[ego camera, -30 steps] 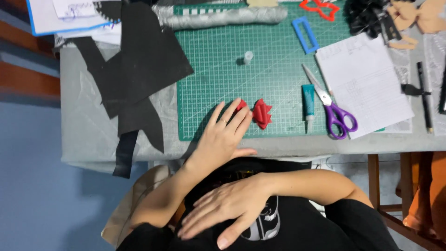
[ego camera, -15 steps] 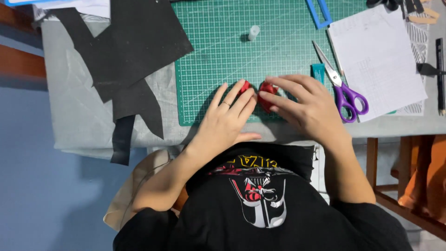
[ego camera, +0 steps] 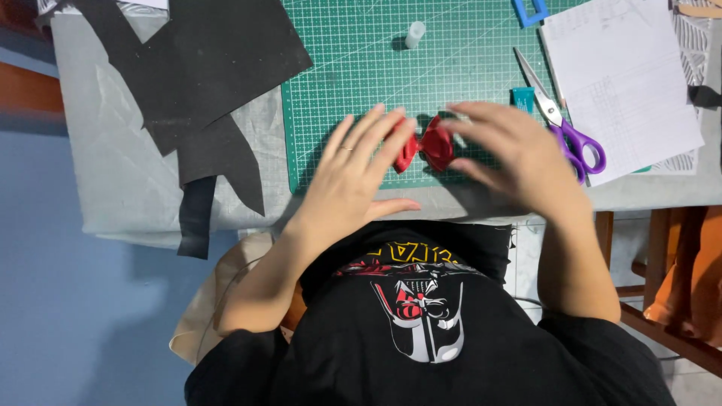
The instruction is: Gluing and assembling small decorative bows from pre-cut pieces of material on a cutting mat.
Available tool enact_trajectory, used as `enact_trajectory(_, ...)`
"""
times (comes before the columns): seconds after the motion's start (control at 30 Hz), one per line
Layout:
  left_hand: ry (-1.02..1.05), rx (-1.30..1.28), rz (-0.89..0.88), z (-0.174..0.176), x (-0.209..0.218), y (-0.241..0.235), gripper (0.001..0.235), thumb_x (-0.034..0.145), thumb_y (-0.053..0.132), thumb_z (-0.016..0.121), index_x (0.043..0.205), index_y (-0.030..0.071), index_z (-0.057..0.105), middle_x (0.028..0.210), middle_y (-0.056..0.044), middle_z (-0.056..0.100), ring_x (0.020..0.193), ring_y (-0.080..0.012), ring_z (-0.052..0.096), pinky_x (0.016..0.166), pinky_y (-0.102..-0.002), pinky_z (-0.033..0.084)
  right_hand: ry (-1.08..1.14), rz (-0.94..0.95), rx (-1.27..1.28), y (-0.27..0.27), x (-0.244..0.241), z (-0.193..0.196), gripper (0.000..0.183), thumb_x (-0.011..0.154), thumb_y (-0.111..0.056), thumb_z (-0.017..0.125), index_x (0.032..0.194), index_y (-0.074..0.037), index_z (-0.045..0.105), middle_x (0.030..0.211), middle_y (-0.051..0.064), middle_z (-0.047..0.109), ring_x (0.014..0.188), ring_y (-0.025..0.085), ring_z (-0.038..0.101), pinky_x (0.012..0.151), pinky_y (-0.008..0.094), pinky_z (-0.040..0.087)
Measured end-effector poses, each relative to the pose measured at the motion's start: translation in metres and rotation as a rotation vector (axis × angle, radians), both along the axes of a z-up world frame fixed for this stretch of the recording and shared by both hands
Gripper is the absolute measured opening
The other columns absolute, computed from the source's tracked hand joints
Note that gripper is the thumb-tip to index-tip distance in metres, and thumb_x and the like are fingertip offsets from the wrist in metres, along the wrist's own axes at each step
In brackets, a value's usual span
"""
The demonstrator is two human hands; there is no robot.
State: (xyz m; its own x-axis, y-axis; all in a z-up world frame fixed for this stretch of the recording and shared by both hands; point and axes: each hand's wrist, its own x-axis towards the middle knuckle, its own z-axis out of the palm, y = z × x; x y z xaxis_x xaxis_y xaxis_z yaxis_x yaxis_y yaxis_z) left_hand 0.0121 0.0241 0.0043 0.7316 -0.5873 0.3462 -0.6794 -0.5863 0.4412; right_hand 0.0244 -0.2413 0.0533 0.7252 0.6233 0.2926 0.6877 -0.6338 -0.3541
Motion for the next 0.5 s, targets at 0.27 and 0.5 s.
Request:
enact_trajectory(0.27, 0.045, -0.187, 0.264, 0.026, -0.019, 0.034, 0.068, 0.086, 0.028, 0.086, 0.140, 0.001, 0.057, 0.138, -0.017, 0.065, 0.134, -0.0338, 0.059, 0.121, -0.051, 0.039, -0.015, -0.072, -0.038, -0.011, 0.005, -0.005, 0.073, 0.084, -0.030, 0.085, 0.143, 0.004, 0.058, 0.144, 0.021, 0.065, 0.130, 0.035, 0.063, 0.115, 0.044, 0.051)
enact_trajectory(0.5, 0.048, -0.151, 0.243, 0.029, -0.035, 0.030, 0.062, 0.086, 0.025, 0.085, 0.137, 0.002, 0.059, 0.135, -0.014, 0.069, 0.130, -0.0298, 0.063, 0.120, -0.050, 0.042, -0.018, -0.075, -0.089, 0.013, 0.005, 0.004, 0.063, 0.080, -0.023, 0.085, 0.138, -0.006, 0.067, 0.127, 0.013, 0.074, 0.112, 0.028, 0.070, 0.095, 0.038, 0.055)
